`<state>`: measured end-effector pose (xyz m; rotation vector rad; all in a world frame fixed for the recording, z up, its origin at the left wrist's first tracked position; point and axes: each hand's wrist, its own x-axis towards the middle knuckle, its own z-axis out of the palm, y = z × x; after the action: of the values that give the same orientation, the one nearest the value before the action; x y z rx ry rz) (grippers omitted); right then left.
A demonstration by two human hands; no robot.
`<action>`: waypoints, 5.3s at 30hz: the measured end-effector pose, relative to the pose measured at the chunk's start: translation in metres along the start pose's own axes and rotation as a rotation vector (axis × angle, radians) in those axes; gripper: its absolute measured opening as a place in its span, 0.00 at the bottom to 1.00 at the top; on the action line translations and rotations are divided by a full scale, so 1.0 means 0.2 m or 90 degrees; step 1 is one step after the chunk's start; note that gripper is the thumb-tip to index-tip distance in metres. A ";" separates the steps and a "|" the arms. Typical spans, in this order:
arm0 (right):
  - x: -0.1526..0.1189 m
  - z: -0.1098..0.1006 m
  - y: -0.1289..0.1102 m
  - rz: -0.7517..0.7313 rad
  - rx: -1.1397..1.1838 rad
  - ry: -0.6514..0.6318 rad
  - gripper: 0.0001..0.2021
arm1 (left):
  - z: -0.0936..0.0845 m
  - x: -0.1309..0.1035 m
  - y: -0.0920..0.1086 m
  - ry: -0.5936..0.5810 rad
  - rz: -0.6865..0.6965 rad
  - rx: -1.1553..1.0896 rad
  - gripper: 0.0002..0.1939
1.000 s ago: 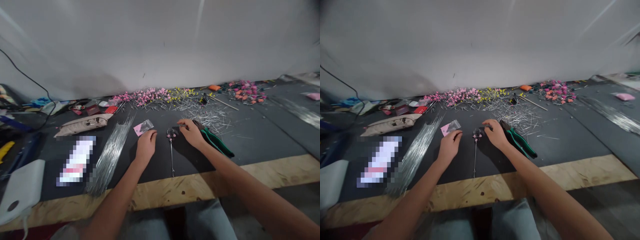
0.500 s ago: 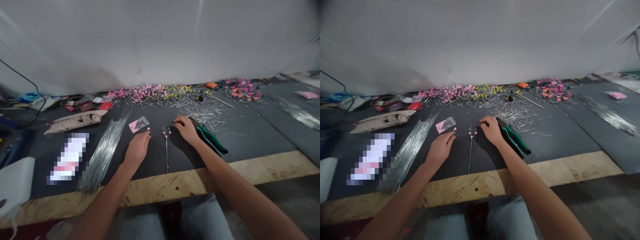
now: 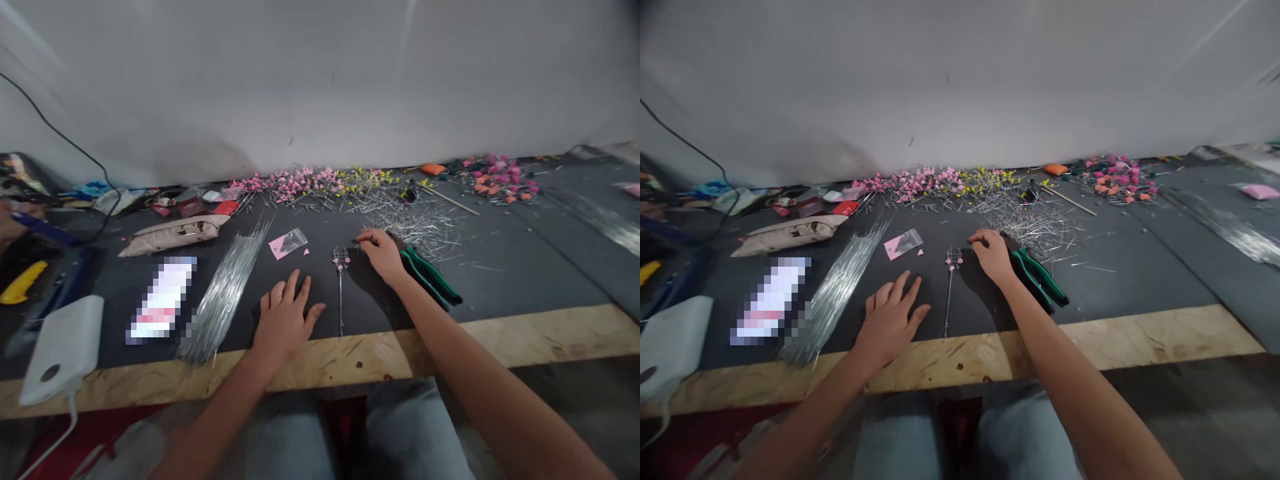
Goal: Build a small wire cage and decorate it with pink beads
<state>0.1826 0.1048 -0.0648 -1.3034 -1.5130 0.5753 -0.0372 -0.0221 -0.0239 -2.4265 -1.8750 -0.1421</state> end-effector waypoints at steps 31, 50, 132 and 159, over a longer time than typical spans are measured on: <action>-0.01 -0.01 -0.06 0.017 -0.045 -0.022 0.07 | 0.01 0.03 0.05 0.032 -0.032 -0.001 0.30; 0.00 -0.01 -0.06 0.027 -0.039 -0.026 0.07 | 0.01 -0.01 0.04 0.019 -0.014 -0.053 0.31; -0.01 -0.01 -0.06 0.065 0.014 -0.015 0.08 | 0.04 -0.01 0.05 0.067 -0.049 -0.015 0.31; -0.01 -0.01 -0.05 0.063 0.014 -0.019 0.08 | 0.02 -0.02 0.07 0.083 -0.071 0.005 0.29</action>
<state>0.1795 0.0993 -0.0573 -1.3640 -1.4686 0.6761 -0.0247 -0.0298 -0.0291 -2.2481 -1.9480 -0.2903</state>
